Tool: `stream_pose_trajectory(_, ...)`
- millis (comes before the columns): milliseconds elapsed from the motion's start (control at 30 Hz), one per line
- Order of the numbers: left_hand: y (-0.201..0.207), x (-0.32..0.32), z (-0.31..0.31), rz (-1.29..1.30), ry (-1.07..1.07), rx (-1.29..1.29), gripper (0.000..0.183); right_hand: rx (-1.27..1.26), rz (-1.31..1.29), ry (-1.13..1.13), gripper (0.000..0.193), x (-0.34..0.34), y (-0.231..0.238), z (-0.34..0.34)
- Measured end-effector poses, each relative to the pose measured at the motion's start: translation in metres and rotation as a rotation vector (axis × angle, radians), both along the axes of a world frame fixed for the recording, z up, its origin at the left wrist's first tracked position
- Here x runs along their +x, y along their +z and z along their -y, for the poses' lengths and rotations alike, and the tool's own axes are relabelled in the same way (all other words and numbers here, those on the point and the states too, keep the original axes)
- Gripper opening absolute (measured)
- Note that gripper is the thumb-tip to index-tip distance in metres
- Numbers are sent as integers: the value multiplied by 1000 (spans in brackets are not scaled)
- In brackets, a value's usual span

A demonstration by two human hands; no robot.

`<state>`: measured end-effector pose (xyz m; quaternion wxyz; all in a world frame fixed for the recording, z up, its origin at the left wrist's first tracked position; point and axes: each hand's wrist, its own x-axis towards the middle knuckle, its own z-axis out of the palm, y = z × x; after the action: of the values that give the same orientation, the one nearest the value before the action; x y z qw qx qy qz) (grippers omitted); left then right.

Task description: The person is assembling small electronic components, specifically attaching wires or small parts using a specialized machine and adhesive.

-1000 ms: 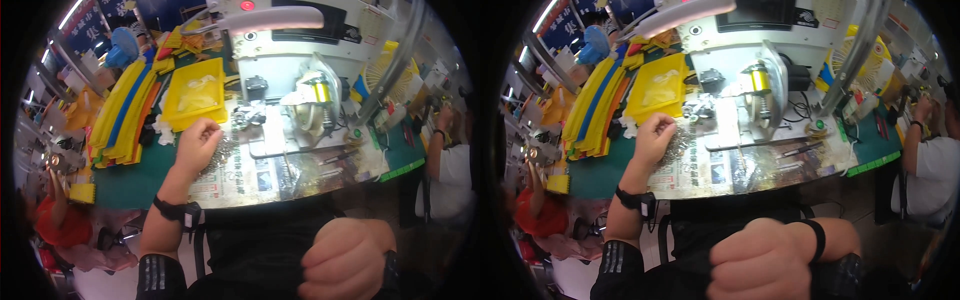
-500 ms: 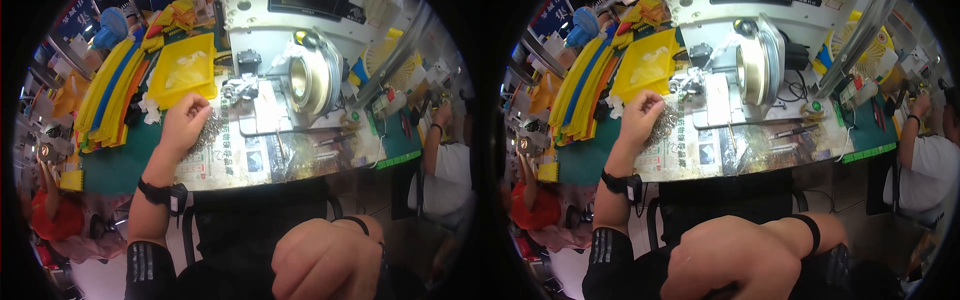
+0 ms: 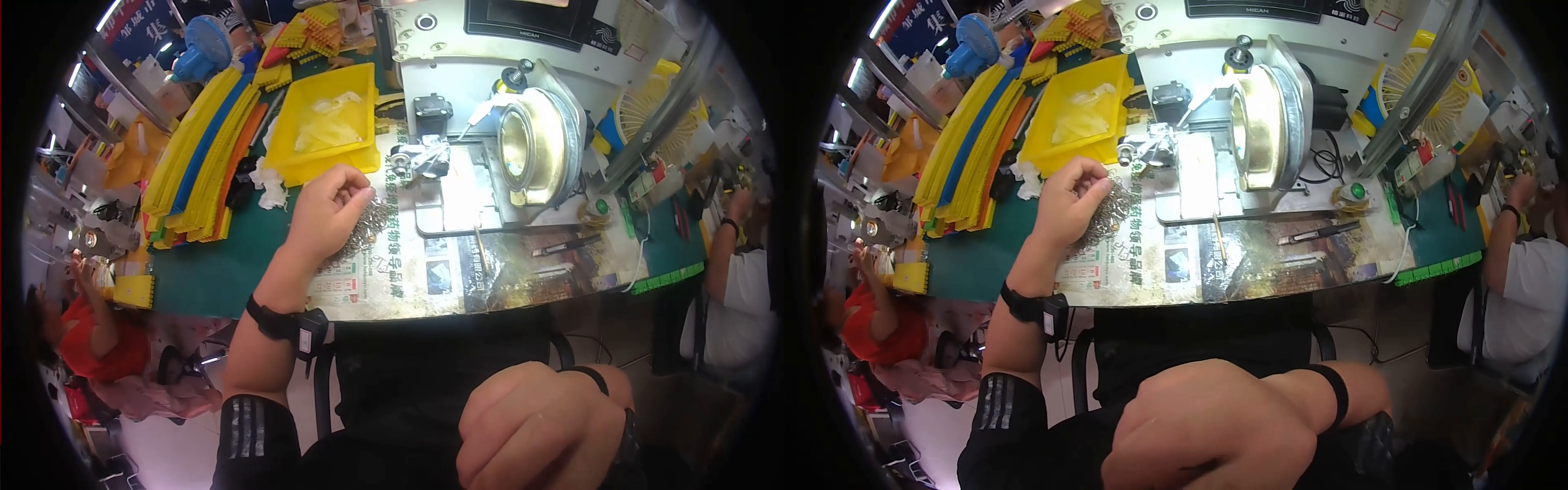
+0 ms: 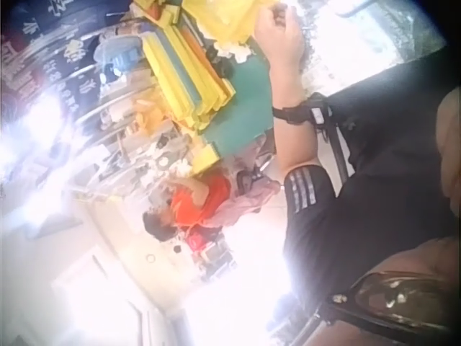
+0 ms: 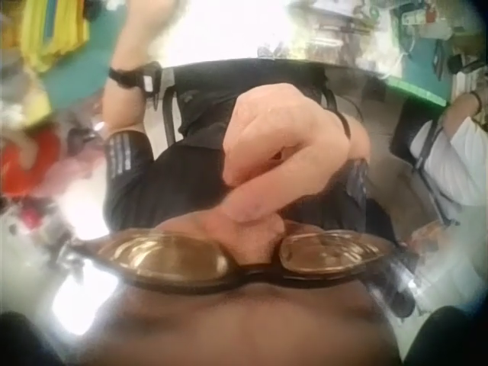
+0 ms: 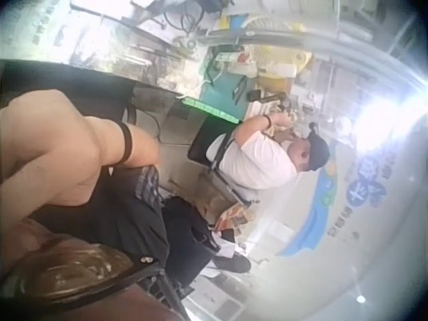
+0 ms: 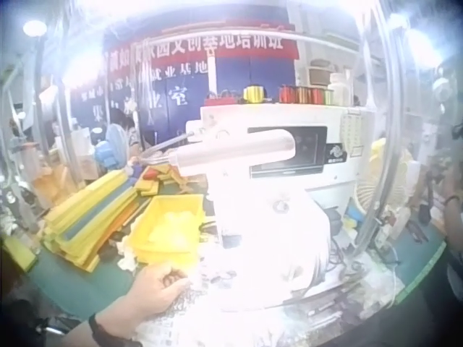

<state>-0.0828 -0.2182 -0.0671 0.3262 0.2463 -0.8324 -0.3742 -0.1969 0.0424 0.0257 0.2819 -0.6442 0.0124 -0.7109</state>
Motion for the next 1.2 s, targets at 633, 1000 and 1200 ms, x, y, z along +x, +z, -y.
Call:
stream_pose_trajectory(633, -1, 6, 8, -1, 38, 46, 10, 66, -83, -143, 18, 28, 4, -4)
stream_pose_trajectory(1000, 3, -1, -3, 47, 1, -60, 9, 170, -582, 85, 31, 21, -5, -19)
stream_pose_trajectory(1200, 7, 0, -5, 67, 10, -20, 9, 204, -398, 182, 46, 35, -1, -14)
